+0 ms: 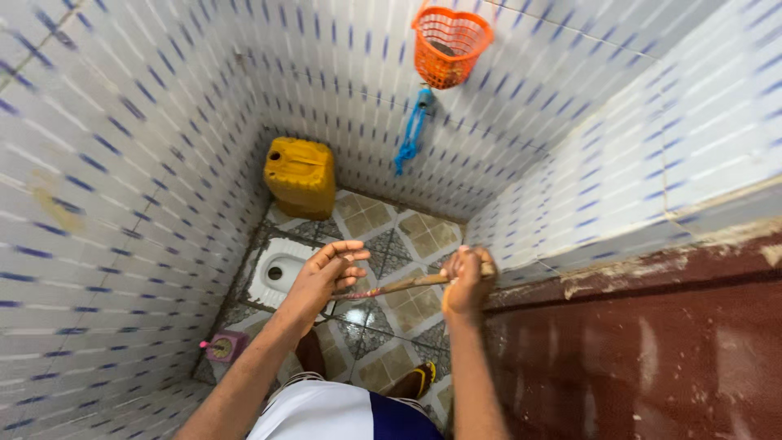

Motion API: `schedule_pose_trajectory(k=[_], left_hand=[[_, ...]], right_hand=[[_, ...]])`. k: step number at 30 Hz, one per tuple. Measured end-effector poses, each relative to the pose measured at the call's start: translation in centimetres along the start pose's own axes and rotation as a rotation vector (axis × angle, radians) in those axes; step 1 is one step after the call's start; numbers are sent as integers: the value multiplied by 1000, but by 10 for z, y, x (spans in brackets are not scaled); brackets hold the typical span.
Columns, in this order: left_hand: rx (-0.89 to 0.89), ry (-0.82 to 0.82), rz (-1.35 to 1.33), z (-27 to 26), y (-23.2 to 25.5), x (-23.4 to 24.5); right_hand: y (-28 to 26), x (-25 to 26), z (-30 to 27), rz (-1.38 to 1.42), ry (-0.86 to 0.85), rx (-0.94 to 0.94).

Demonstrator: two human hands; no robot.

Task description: The person scrubs the tiled floor and the area around a squat toilet using a long-handled brush, then picks up and moves a yellow jerrycan.

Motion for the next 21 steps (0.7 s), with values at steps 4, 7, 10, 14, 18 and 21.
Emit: schedule_pose_trajectory(k=[4,7,10,14,18,21], left_hand=[[-27,22,21,0,3,10],[-45,38,8,5,4,13],[-22,31,30,10,3,10],[-18,-2,-1,19,2,-2],[0,-40,30,27,-1,-18],[-20,-74,34,29,1,-28]], right_hand=[[-38,-5,34,-32,47,86],[-89,-7,53,-37,18,130],[-149,-18,62,-153,-105,255],[-199,-21,63,-229,-119,334],[-205,-23,64,-260,-72,379],[-206,-27,60,-314,-68,427]])
Point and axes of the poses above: each hand's wrist, its own z-axis towards the middle knuckle, its own x-axis out of the back of the hand, y = z × x, the point moved 7 cm from there along z, towards the middle knuckle, and after that the axes turned 7 degrees about -y, right-handed, at the moved point
